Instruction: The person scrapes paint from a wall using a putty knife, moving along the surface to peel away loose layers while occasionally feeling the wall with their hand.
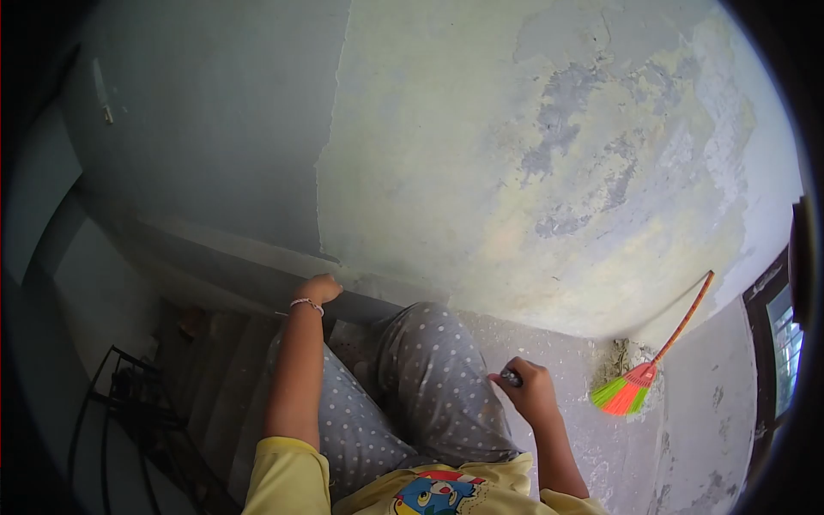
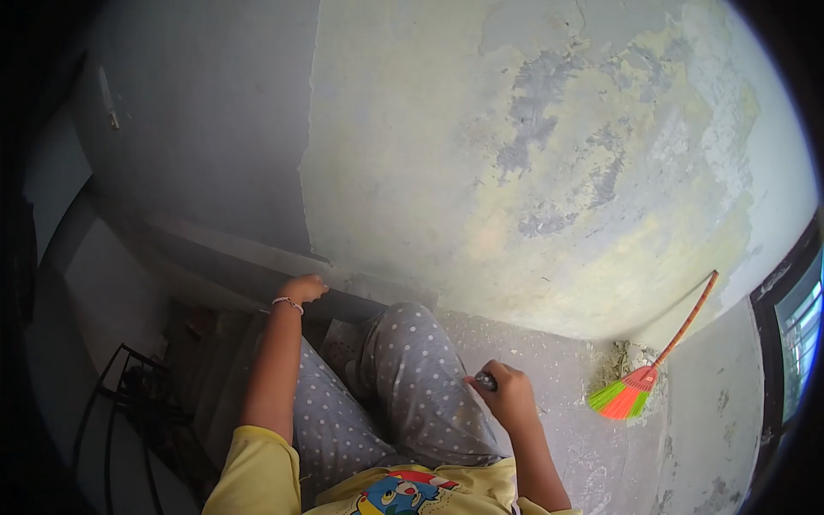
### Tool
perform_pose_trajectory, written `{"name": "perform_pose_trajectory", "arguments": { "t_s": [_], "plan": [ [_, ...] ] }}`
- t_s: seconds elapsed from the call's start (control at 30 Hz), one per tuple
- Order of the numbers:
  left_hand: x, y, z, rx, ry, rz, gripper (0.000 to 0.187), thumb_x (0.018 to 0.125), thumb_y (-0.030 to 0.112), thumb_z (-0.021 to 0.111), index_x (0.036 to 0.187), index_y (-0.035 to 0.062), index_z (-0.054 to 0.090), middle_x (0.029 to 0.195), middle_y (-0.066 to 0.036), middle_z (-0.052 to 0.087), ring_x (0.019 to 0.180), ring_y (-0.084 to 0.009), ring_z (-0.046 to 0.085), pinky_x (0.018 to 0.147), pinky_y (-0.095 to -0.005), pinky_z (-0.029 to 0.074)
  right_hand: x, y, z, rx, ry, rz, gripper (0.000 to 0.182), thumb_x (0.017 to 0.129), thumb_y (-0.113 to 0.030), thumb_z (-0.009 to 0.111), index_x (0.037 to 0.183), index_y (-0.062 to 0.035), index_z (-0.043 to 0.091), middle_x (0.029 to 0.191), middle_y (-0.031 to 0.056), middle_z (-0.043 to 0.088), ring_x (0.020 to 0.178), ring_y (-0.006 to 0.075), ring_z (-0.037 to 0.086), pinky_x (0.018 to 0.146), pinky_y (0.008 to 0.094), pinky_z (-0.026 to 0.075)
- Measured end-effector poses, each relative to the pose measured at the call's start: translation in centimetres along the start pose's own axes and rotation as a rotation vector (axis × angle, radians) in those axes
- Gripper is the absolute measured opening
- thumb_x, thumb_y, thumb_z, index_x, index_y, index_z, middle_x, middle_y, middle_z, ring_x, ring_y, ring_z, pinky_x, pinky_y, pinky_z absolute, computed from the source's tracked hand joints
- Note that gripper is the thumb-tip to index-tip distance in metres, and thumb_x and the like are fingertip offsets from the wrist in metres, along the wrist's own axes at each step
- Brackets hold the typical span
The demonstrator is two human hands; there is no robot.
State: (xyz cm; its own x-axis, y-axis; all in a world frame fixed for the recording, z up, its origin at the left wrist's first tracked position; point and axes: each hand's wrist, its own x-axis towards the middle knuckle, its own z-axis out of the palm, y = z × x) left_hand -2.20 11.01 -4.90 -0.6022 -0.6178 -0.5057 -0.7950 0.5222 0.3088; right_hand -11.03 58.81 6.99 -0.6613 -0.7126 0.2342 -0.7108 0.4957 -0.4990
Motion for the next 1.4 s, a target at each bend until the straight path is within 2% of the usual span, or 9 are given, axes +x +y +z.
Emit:
{"name": "perform_pose_trajectory", "arguments": {
  "t_s": [0.13, 0.27, 0.33, 0.5, 0.6, 0.97, 1.23, 1.33, 1.4],
  "plan": [
    [1.6, -1.0, -0.1, 0.061, -0.037, 0.036, 0.054, 0.092, 0.036, 0.06, 0.133, 0.0014, 0.061, 0.136, -0.022, 0.061, 0.124, -0.038, 0.06, 0.104, -0.0457, 0.047, -3.7, 2.6, -5.5, 0.162, 0.327, 0.229, 0.03, 0.071, -0.014, 0.089, 0.085, 0.0025, 0.068, 0.068, 0.0125, 0.062, 0.056, 0.0188, 0.054, 0.054, 0.0328, 0.043],
    [3.2, -3.2, -0.1, -0.036, -0.044, -0.019, 0.054, 0.092, 0.036, 0.059, 0.131, 0.0, 0.061, 0.133, -0.024, 0.061, 0.122, -0.0396, 0.061, 0.103, -0.0461, 0.048, -4.9, 2.4, -10.7, 0.188, 0.69, 0.275, 0.015, 0.082, -0.006, 0.079, 0.089, -0.0019, 0.067, 0.064, -0.0004, 0.056, 0.055, 0.0064, 0.05, 0.05, 0.0238, 0.037],
    [3.2, -4.0, 0.0, -0.012, 0.018, 0.04, 0.044, 0.095, 0.035, 0.058, 0.114, -0.004, 0.065, 0.103, -0.016, 0.073, 0.081, -0.028, 0.068, 0.079, -0.0436, 0.053, -4.9, 1.4, -13.0, 0.165, 0.802, 0.274, 0.012, 0.091, -0.013, 0.073, 0.094, -0.0035, 0.066, 0.066, -0.0013, 0.056, 0.056, 0.0052, 0.051, 0.05, 0.0216, 0.037],
    [-1.1, -3.3, -0.5, 0.147, 0.075, 0.038, 0.044, 0.097, 0.036, 0.057, 0.118, -0.0014, 0.062, 0.109, -0.014, 0.07, 0.087, -0.024, 0.066, 0.085, -0.0417, 0.052, -2.1, -1.3, -14.5, 0.355, 1.147, -0.545, 0.03, 0.1, -0.033, 0.066, 0.093, -0.0054, 0.056, 0.065, -0.0026, 0.043, 0.054, 0.007, 0.036, 0.051, 0.0243, 0.029],
    [-2.8, -4.4, -1.1, -0.067, 0.046, 0.122, 0.042, 0.098, 0.037, 0.058, 0.117, -0.0002, 0.062, 0.109, -0.015, 0.069, 0.092, -0.024, 0.065, 0.088, -0.0405, 0.051, 2.0, -6.1, -12.3, 0.598, 1.165, -0.559, 0.037, 0.099, -0.042, 0.064, 0.093, -0.0075, 0.05, 0.063, -0.0024, 0.039, 0.054, 0.0087, 0.033, 0.05, 0.0262, 0.027],
    [-13.9, -5.4, -6.4, -0.394, 0.504, 0.218, 0.035, 0.098, 0.031, 0.054, 0.114, 0.0005, 0.062, 0.116, -0.021, 0.067, 0.108, -0.0379, 0.064, 0.093, -0.0448, 0.049, 16.1, -10.9, 9.1, 1.159, 0.148, -0.796, 0.028, 0.094, -0.016, 0.071, 0.106, -0.0028, 0.049, 0.065, 0.0093, 0.055, 0.051, 0.0183, 0.055, 0.046, 0.0308, 0.044],
    [-13.4, -11.2, -2.4, 0.168, -0.158, -0.121, 0.036, 0.093, 0.03, 0.059, 0.113, 0.0015, 0.067, 0.117, -0.02, 0.069, 0.112, -0.0355, 0.066, 0.095, -0.0447, 0.053, 21.1, -14.1, 19.9, 0.687, -0.047, -1.192, 0.026, 0.078, -0.003, 0.077, 0.08, -0.0046, 0.052, 0.06, 0.0064, 0.045, 0.045, 0.0227, 0.046, 0.042, 0.0343, 0.032],
    [-13.2, -11.4, -3.4, 0.022, 0.048, -0.052, 0.036, 0.093, 0.033, 0.061, 0.11, 0.0021, 0.064, 0.111, -0.017, 0.069, 0.105, -0.0355, 0.066, 0.091, -0.0465, 0.051, 23.5, -14.7, 23.3, 0.606, -0.226, -1.3, 0.03, 0.07, 0.002, 0.079, 0.066, -0.0056, 0.05, 0.059, 0.0058, 0.045, 0.045, 0.0225, 0.046, 0.042, 0.0349, 0.032],
    [-12.6, -9.9, -4.1, 0.091, 0.489, 0.082, 0.033, 0.092, 0.031, 0.064, 0.107, 0.0024, 0.065, 0.107, -0.015, 0.069, 0.104, -0.0344, 0.066, 0.092, -0.0448, 0.05, 25.0, -14.3, 25.8, 0.755, -0.334, -1.191, 0.029, 0.071, 0.002, 0.076, 0.064, -0.0055, 0.049, 0.056, 0.0061, 0.044, 0.044, 0.0238, 0.045, 0.042, 0.0353, 0.031]
  ]
}}
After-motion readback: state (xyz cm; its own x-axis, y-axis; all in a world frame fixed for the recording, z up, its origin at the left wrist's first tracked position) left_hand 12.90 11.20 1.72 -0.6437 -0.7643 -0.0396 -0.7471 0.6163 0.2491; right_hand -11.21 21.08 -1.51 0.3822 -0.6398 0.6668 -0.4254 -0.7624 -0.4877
